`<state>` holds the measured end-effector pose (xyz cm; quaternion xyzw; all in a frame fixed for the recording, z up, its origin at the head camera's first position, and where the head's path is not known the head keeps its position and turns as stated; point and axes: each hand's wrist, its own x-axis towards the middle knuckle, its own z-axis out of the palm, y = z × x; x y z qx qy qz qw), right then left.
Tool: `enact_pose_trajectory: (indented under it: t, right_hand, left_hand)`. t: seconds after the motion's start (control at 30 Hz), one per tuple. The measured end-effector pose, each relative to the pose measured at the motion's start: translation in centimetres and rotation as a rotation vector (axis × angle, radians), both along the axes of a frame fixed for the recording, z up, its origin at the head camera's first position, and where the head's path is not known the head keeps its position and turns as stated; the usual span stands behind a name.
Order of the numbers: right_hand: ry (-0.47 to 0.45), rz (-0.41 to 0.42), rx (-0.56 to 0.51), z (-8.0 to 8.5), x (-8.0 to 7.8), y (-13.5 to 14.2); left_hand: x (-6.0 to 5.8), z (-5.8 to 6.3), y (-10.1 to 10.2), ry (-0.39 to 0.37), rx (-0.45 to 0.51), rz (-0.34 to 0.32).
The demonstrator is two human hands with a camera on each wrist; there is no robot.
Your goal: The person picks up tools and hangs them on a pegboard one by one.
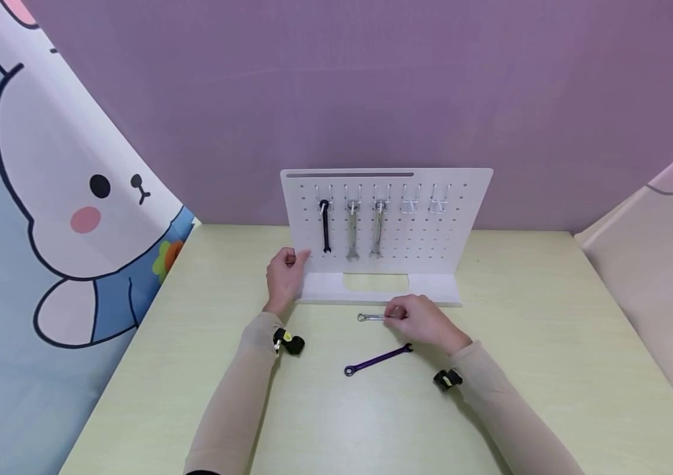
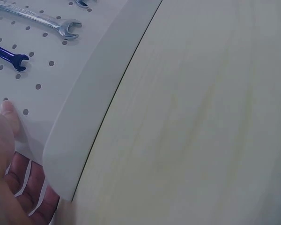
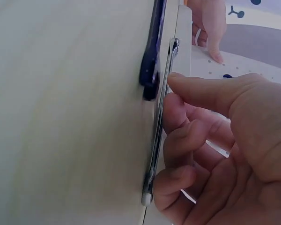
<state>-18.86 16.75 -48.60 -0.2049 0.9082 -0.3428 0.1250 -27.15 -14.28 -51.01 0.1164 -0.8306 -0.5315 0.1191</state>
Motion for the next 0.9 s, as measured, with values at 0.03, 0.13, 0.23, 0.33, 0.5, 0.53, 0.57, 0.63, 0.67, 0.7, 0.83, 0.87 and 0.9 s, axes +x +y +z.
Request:
enact_pose_trajectory:
  t: [0.03, 0.13, 0.23, 0.33, 0.5, 0.53, 0.57, 0.63, 0.67, 0.7, 0.83, 0.87, 0.9]
  right_hand:
    - [-0.005, -0.003, -0.001, 0.05, 0.05, 0.05]
    - [-0.022, -0.004, 0.008, 0.15, 0.16, 0.16]
    - [-0.037, -0.005, 0.024, 0.13, 0.23, 0.24]
    - [-0.045, -0.008, 0.04, 0.06, 0.29, 0.36]
    - [-0.063, -0.009, 0.066, -0.01, 0.32, 0.47]
    - [-0.066, -0.005, 0.075, -0.02, 0.31, 0.45]
    - [-0.067, 0.0, 0.085, -0.02, 0.3, 0.45]
    - [-0.069, 0.009, 0.104, -0.02, 0.29, 0.45]
    - [-0.067, 0.017, 0.111, -0.01, 0.31, 0.45]
    - [-0.07, 0.02, 0.119, 0.07, 0.33, 0.43]
    - [-0.07, 0.032, 0.145, 0.46, 0.32, 0.26]
    - [-0.072, 0.032, 0.151, 0.6, 0.32, 0.18]
    - [-0.073, 0.03, 0.158, 0.72, 0.31, 0.11]
  left_hand:
    - [0.01, 0.0, 0.0, 0.002, -0.003, 0.0]
    - [0.05, 0.02, 0.02, 0.01, -0.012, -0.002]
    - [0.09, 0.06, 0.04, 0.007, -0.019, -0.002]
    - [0.15, 0.11, 0.08, -0.003, -0.013, -0.002]
    - [0.16, 0.19, 0.12, -0.002, -0.008, 0.0]
    - [0.15, 0.21, 0.13, 0.001, -0.007, 0.0]
    - [0.13, 0.19, 0.13, 0.002, -0.004, -0.001]
    - [0.09, 0.15, 0.13, 0.002, -0.004, -0.002]
    - [0.09, 0.12, 0.14, -0.002, -0.004, -0.003]
    - [0.11, 0.12, 0.16, -0.005, -0.002, -0.004]
    - [0.14, 0.04, 0.16, -0.011, -0.008, -0.001]
    - [0.15, 0.06, 0.15, -0.01, -0.007, 0.0]
    - [0.16, 0.08, 0.14, -0.008, -0.007, 0.001]
